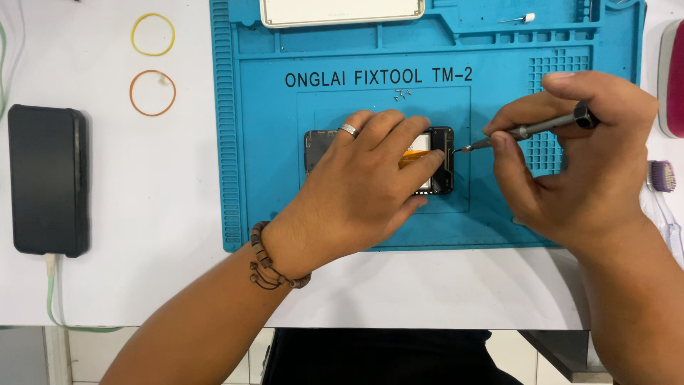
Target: The person uses a screwdriver to remove screws from a disassembled smartphone placed on a blue work mat. They carefully unscrew fasteners from the phone's internal frame and place the screws on the mat, then briefly handle a white smartphone back cover.
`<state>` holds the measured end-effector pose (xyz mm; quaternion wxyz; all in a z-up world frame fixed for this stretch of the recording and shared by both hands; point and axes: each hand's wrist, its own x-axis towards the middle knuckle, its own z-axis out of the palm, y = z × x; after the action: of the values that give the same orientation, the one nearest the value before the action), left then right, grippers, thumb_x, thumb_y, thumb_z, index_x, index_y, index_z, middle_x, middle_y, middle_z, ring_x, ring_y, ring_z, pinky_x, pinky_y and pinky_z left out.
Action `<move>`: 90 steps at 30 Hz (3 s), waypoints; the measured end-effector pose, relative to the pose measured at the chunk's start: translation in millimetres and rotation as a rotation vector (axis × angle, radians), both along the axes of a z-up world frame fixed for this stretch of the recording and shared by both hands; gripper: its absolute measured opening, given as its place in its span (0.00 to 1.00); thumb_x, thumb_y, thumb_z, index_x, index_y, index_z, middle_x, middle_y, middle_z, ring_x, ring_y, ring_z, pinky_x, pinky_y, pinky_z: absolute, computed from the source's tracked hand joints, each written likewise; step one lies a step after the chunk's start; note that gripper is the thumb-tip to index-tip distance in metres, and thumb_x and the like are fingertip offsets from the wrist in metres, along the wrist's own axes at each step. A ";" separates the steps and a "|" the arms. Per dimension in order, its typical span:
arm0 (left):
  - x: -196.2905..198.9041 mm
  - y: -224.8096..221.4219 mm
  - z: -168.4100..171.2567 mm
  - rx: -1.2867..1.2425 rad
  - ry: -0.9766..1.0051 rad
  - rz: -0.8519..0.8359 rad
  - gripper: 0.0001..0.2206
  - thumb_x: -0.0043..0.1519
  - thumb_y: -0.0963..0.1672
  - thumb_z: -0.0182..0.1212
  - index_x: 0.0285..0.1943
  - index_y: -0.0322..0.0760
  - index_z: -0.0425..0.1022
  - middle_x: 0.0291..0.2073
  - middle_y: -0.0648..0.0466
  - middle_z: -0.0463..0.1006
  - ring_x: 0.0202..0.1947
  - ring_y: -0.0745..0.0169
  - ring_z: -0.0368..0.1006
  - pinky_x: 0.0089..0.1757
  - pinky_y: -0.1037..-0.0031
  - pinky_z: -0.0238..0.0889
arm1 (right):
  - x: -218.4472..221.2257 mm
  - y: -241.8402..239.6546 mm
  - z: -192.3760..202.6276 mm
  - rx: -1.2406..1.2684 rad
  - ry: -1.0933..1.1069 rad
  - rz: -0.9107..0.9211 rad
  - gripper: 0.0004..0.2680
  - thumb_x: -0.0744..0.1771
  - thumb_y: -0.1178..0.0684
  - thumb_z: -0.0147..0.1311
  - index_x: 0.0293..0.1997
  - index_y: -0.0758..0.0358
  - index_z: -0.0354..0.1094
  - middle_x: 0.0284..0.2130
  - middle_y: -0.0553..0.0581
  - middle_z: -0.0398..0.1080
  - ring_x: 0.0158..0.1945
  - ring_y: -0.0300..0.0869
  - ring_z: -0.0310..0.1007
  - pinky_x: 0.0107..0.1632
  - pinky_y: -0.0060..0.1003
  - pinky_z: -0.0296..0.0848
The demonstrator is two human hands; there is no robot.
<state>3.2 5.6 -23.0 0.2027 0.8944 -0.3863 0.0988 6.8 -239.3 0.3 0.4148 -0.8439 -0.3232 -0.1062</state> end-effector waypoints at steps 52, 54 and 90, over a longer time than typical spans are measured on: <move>-0.6 -2.5 -8.4 -0.035 0.001 0.017 0.24 0.52 0.47 0.79 0.55 0.40 0.76 0.57 0.45 0.69 0.55 0.47 0.65 0.50 0.49 0.65 | -5.7 12.9 11.3 -0.330 -0.027 -0.113 0.16 0.68 0.65 0.65 0.53 0.71 0.55 0.52 0.69 0.76 0.53 0.56 0.76 0.47 0.46 0.72; 0.1 -3.5 -8.8 -0.054 0.005 0.001 0.23 0.53 0.46 0.79 0.54 0.40 0.76 0.54 0.46 0.70 0.53 0.47 0.65 0.50 0.49 0.65 | -7.6 17.5 16.0 -0.396 0.165 -0.274 0.05 0.69 0.63 0.65 0.41 0.70 0.71 0.40 0.58 0.79 0.40 0.44 0.79 0.39 0.39 0.73; -0.7 -4.4 -6.7 -0.029 0.024 0.020 0.24 0.53 0.47 0.79 0.56 0.41 0.74 0.55 0.47 0.70 0.54 0.47 0.65 0.50 0.49 0.65 | -9.4 3.3 -11.2 -0.655 0.132 -0.498 0.22 0.67 0.28 0.73 0.39 0.56 0.69 0.29 0.43 0.74 0.31 0.38 0.73 0.32 0.39 0.65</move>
<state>2.5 1.2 -29.6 0.2192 0.8964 -0.3732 0.0955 -2.6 -236.0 -10.9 0.1058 -0.9887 -0.0985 -0.0403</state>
